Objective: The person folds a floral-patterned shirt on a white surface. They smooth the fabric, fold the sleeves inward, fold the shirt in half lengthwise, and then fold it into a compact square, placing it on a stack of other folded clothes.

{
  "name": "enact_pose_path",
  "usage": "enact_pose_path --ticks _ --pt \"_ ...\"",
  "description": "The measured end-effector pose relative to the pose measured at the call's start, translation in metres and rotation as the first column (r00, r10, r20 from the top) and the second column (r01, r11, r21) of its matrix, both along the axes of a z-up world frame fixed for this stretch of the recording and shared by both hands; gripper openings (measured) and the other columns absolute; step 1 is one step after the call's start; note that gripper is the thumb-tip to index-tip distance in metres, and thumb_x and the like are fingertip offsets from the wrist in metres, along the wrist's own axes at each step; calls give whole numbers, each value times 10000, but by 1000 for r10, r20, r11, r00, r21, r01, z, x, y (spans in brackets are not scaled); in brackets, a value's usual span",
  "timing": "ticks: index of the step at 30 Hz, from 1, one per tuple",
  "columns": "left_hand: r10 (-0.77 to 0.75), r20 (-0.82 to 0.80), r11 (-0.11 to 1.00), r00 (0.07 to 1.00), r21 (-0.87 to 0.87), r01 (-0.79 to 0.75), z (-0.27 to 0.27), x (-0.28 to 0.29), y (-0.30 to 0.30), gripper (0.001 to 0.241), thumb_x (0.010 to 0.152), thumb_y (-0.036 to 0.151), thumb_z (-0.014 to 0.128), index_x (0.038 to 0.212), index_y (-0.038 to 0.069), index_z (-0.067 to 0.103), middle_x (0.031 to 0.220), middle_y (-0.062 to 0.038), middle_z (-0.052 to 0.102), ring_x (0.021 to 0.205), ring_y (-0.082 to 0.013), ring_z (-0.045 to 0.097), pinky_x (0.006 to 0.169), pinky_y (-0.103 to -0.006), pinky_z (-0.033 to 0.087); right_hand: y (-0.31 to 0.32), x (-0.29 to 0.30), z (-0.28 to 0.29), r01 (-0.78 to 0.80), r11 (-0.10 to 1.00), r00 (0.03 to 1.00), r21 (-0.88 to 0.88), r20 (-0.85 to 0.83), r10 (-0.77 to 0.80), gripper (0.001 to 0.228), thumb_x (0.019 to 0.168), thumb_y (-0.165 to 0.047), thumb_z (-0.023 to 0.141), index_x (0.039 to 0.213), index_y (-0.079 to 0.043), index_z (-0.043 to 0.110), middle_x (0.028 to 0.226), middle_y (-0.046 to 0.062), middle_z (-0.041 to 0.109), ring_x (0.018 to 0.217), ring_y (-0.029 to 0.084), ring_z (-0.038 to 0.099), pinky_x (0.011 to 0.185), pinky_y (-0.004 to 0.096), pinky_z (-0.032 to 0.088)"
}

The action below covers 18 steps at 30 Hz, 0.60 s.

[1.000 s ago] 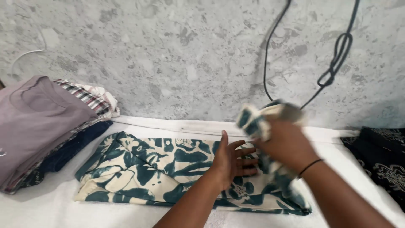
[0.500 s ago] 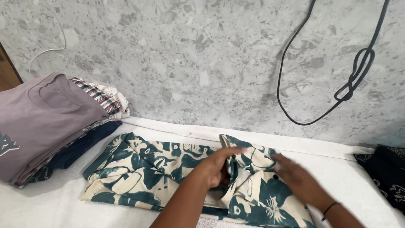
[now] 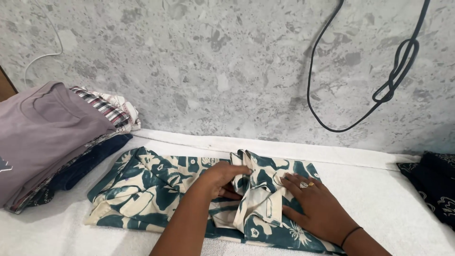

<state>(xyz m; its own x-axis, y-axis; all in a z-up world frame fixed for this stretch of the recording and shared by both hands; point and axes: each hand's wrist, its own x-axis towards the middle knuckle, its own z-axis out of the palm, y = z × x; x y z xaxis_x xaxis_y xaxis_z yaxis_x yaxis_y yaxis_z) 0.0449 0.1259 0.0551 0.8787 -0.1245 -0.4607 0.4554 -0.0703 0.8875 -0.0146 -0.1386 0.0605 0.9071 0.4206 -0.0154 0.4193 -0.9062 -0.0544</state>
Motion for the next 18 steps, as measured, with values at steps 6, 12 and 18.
enact_pose_path --ticks 6,12,18 --pt "-101 50 988 994 124 94 -21 15 14 576 777 165 796 1273 -44 592 1313 -187 645 1041 -315 740 735 -415 650 5 6 1 26 999 1000 30 2 -26 698 963 -510 555 1572 -219 382 1553 30 431 1473 232 356 1227 422 246" --pt "-147 144 701 979 713 0 18 -9 10 614 846 313 869 1324 71 569 1296 -122 637 1149 -291 664 892 -420 616 25 11 5 -168 931 978 325 175 115 538 870 -223 656 1407 -205 625 1454 52 602 1224 281 567 1027 447 414" --pt "-207 755 822 622 479 -309 -6 0 5 467 794 452 749 1158 160 769 1103 -26 776 1063 -240 700 883 -396 568 61 29 6 -72 904 997 422 59 52 243 918 -302 696 904 -60 717 902 82 715 867 278 690 822 423 531"
